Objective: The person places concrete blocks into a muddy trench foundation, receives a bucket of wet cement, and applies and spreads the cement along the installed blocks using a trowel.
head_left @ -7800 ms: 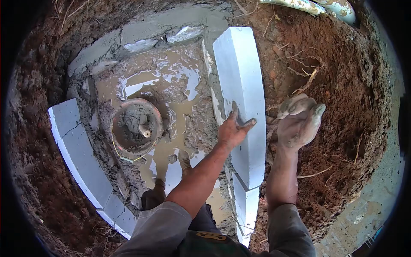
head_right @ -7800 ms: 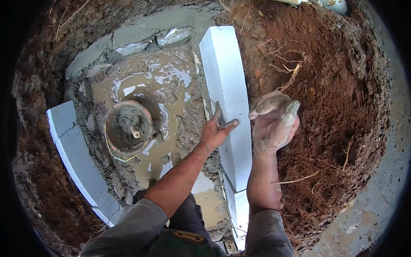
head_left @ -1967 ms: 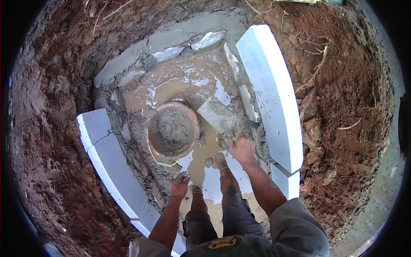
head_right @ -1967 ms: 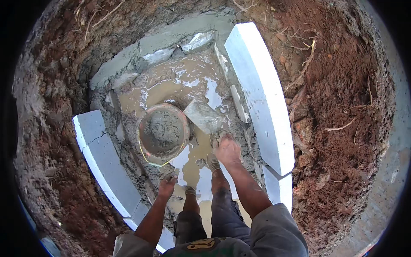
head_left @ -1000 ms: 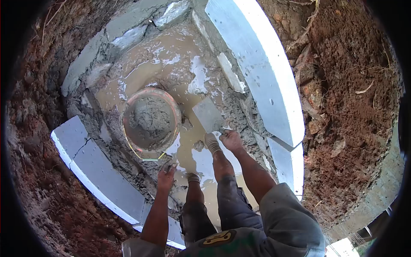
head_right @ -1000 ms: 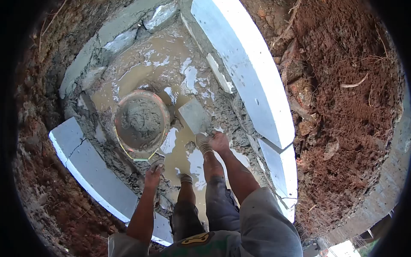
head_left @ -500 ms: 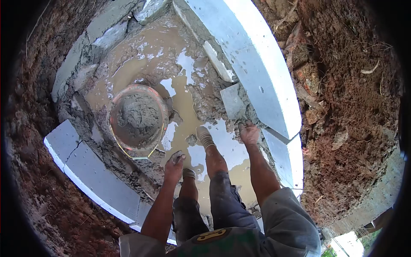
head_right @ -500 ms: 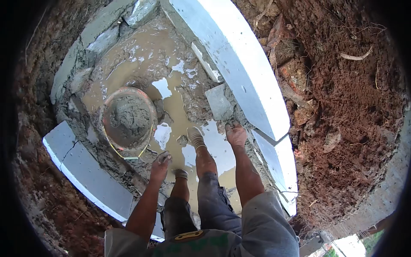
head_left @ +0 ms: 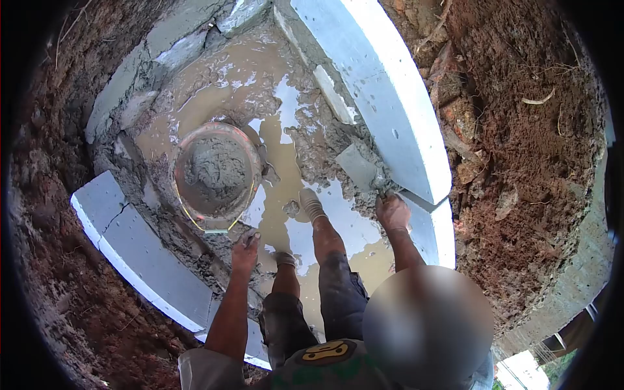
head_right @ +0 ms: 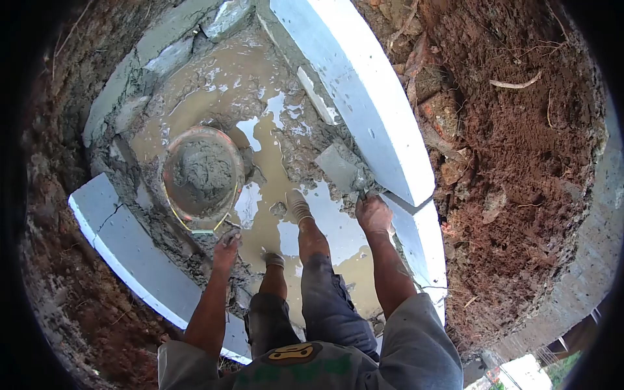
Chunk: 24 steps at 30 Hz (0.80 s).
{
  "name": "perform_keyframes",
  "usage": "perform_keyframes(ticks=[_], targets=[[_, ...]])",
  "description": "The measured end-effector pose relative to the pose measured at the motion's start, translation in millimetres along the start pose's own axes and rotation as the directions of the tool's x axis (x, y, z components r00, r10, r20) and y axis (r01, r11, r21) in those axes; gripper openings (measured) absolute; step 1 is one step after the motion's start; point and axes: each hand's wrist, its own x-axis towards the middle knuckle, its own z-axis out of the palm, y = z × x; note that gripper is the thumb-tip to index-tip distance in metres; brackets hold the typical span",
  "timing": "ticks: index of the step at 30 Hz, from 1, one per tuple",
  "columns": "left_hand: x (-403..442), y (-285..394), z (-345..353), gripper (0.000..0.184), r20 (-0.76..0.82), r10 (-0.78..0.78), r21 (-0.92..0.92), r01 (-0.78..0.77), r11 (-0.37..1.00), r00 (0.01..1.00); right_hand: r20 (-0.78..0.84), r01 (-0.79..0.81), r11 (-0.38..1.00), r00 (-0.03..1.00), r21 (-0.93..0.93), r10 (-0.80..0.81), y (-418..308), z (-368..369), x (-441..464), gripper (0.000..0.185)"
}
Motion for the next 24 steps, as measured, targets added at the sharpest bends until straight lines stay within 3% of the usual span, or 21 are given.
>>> perform_keyframes(ticks=[2,6,8,9,10,11,12,14,15,16,18,19,20,21,22,24], targets=[[-6,2,-13,0.034,-0.052,0.029,0.052,-0.026,0.998,0.998,-0.113,0.165,0.986,0.980,-0.001,-0.164,3,17,-14,0.027],[-34,31,-27,0.031,-0.058,0.048,0.074,-0.044,0.996,0.997,-0.052,0.407,0.910,0.913,0.081,-0.404,-51,16,-60,0.028],[-63,69,-25,0.029,-0.100,-0.007,0.267,0.033,0.963,0.995,0.010,0.512,0.831,0.850,0.218,-0.527,-94,2,-90,0.028],[-65,60,-27,0.028,-0.109,0.006,0.220,0.019,0.975,0.994,0.013,0.568,0.775,0.804,0.278,-0.594,-113,-6,-101,0.028],[-67,52,-29,0.027,-0.118,0.018,0.173,0.003,0.985,0.993,0.141,0.591,0.721,0.730,0.360,-0.669,-131,-12,-105,0.030],[-58,-2,-34,0.026,-0.118,0.067,-0.018,-0.069,0.997,0.991,0.257,0.598,0.668,0.629,0.444,-0.734,-143,-16,-103,0.031],[-53,-32,-38,0.025,-0.126,0.112,-0.208,-0.137,0.969,0.986,0.328,0.541,0.643,0.569,0.542,-0.754,-150,-18,-93,0.031],[-69,10,-36,0.023,-0.140,0.023,0.010,-0.022,1.000,0.990,0.445,0.384,0.598,0.417,0.704,-0.793,-161,-19,-60,0.030],[-75,23,-35,0.023,-0.156,-0.022,0.114,0.040,0.993,0.987,0.472,-0.099,0.483,0.449,0.870,-0.758,-144,-17,-35,0.023],[-68,4,-35,0.024,-0.142,0.052,0.005,-0.052,0.999,0.989,0.444,-0.303,0.325,0.638,0.896,-0.629,-126,-18,-6,0.013],[-55,-45,-47,0.025,-0.123,0.197,-0.198,-0.219,0.956,0.973,0.491,-0.355,0.387,0.801,0.851,-0.343,-42,-29,-15,0.010],[-42,-33,-51,0.027,-0.118,0.173,-0.110,-0.186,0.976,0.978,0.460,-0.357,0.405,0.868,0.842,-0.189,-15,-37,-23,0.010],[-33,-16,-45,0.029,-0.127,0.136,-0.048,-0.143,0.989,0.983,0.594,-0.452,0.465,0.773,0.761,-0.221,15,-46,-76,0.011],[-49,-10,-37,0.030,-0.133,0.053,0.015,-0.052,0.999,0.990,0.653,-0.423,0.566,0.697,0.708,-0.296,52,-45,-121,0.018],[-74,-6,-32,0.032,-0.083,-0.005,0.084,0.012,0.996,0.997,0.653,-0.476,0.481,0.686,0.736,-0.321,78,-43,-165,0.021],[-68,30,-23,0.035,-0.030,-0.013,0.218,0.019,0.976,0.999,0.620,-0.484,0.530,0.778,0.696,-0.104,84,-44,-201,0.016]])
